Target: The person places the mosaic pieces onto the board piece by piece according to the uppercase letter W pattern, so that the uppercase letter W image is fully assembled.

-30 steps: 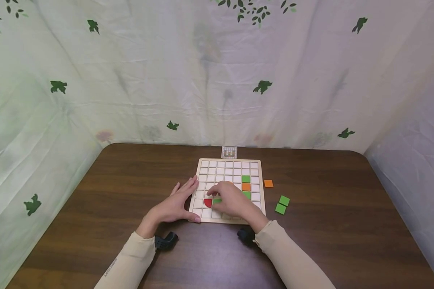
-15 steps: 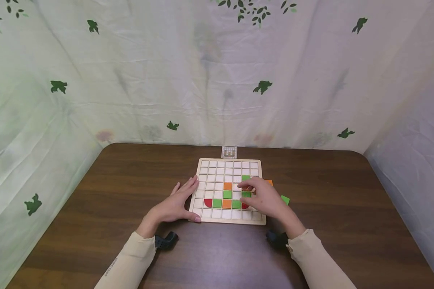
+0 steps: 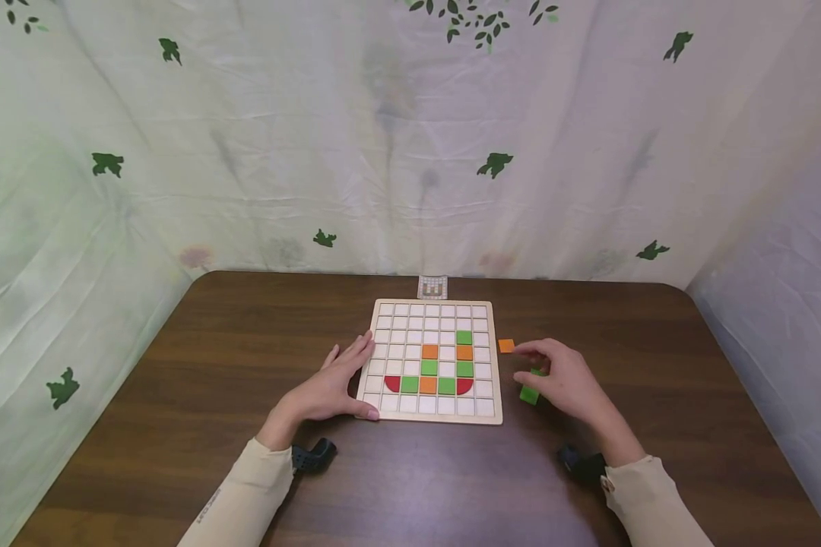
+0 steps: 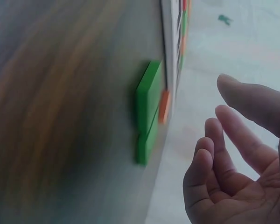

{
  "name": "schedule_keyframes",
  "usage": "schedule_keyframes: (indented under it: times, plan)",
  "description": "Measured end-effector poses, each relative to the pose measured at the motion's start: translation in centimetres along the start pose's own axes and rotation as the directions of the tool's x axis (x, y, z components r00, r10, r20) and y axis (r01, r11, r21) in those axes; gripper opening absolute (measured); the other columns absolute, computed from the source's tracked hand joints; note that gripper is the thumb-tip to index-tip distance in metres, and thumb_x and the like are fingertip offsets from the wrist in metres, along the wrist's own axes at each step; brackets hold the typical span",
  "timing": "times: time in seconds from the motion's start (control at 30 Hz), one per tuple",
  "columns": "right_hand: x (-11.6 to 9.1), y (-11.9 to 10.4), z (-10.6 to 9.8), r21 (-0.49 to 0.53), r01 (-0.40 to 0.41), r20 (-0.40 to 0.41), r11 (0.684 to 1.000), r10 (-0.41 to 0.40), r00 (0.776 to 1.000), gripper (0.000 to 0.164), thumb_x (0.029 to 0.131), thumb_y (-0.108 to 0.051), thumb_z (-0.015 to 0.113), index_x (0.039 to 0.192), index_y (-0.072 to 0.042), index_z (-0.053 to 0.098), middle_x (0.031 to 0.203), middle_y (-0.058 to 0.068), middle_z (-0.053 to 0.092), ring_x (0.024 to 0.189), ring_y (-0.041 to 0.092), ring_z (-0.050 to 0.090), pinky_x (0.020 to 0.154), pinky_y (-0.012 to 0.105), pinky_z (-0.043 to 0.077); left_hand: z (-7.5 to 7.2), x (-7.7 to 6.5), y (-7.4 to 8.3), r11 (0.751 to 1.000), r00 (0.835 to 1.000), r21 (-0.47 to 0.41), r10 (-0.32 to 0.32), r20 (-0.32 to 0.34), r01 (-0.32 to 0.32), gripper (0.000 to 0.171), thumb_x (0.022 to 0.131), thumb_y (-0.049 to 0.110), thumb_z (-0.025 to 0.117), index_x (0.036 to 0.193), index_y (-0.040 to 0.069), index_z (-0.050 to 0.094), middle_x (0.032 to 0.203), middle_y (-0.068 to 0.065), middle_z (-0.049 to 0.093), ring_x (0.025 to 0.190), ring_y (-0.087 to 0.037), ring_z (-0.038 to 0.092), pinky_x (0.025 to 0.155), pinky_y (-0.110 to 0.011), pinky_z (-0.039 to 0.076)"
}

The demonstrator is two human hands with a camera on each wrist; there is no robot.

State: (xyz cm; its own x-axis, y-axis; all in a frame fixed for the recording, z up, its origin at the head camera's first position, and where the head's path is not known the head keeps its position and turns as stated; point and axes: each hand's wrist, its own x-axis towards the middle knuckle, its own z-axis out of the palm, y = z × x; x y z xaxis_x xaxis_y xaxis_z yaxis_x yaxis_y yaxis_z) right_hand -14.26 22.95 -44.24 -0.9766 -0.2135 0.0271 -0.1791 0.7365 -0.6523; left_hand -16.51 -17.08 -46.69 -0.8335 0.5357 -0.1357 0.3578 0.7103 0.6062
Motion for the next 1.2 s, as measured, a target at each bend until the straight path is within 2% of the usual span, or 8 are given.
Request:
schedule_keyframes:
  times: [0.2,0.37,0.53,0.83,1.2]
  plan:
    - [-0.3,1.6,-0.9,0.003,-0.028,0.003,1.000,0.028,1.000,0.039,0.090,-0.019,0.077,0.126,-0.006,0.068,0.117,0.013,0.066,0.100,0.028,0.060,0.082,0.043,0.051,0.0,0.0,-0.1,1.000,1.000,0.005,0.004,-0.001,-0.004,0.122,0.074,0.050,0.087,0.160,0.002,0.015,0.169,-0.009,0.004,0.155,-0.024,0.002,0.121,-0.053,-0.004]
    - [-0.1,2.4,-1.2,0.017,-0.058,0.045,0.998,0.057,0.997,0.040,0.091,-0.019,0.076,0.127,-0.004,0.067,0.112,0.012,0.066,0.096,0.026,0.058,0.078,0.039,0.049,-0.1,0.0,0.0,1.000,1.000,0.002,0.003,0.000,-0.003,0.122,0.074,0.049,0.087,0.160,0.002,0.015,0.169,-0.009,0.004,0.155,-0.024,0.002,0.121,-0.054,-0.004]
    - [0.1,2.7,-1.3,0.024,-0.084,0.092,0.996,0.082,0.992,0.041,0.091,-0.018,0.075,0.128,-0.002,0.066,0.117,0.014,0.067,0.099,0.027,0.057,0.080,0.039,0.049,-0.1,0.0,0.0,1.000,1.000,0.000,0.003,0.001,-0.003,0.122,0.074,0.049,0.087,0.160,0.002,0.015,0.169,-0.009,0.004,0.155,-0.024,0.002,0.121,-0.054,-0.004]
    - [0.0,3.2,-1.7,0.061,-0.064,0.181,0.996,0.052,0.982,0.042,0.089,-0.006,0.072,0.129,0.002,0.063,0.123,0.018,0.066,0.103,0.029,0.057,0.086,0.043,0.050,-0.1,0.0,0.0,1.000,1.000,0.004,0.013,-0.003,-0.013,0.122,0.074,0.049,0.087,0.160,0.002,0.015,0.169,-0.010,0.004,0.155,-0.025,0.002,0.121,-0.054,-0.004]
    - [0.0,3.4,-1.4,-0.001,-0.031,0.185,1.000,0.031,0.982,0.035,0.089,-0.003,0.072,0.123,0.003,0.067,0.117,0.016,0.067,0.098,0.028,0.059,0.082,0.043,0.052,0.0,0.0,0.0,1.000,1.000,0.002,0.008,-0.003,-0.008,0.122,0.074,0.050,0.087,0.160,0.002,0.016,0.169,-0.009,0.004,0.155,-0.024,0.002,0.121,-0.054,-0.004]
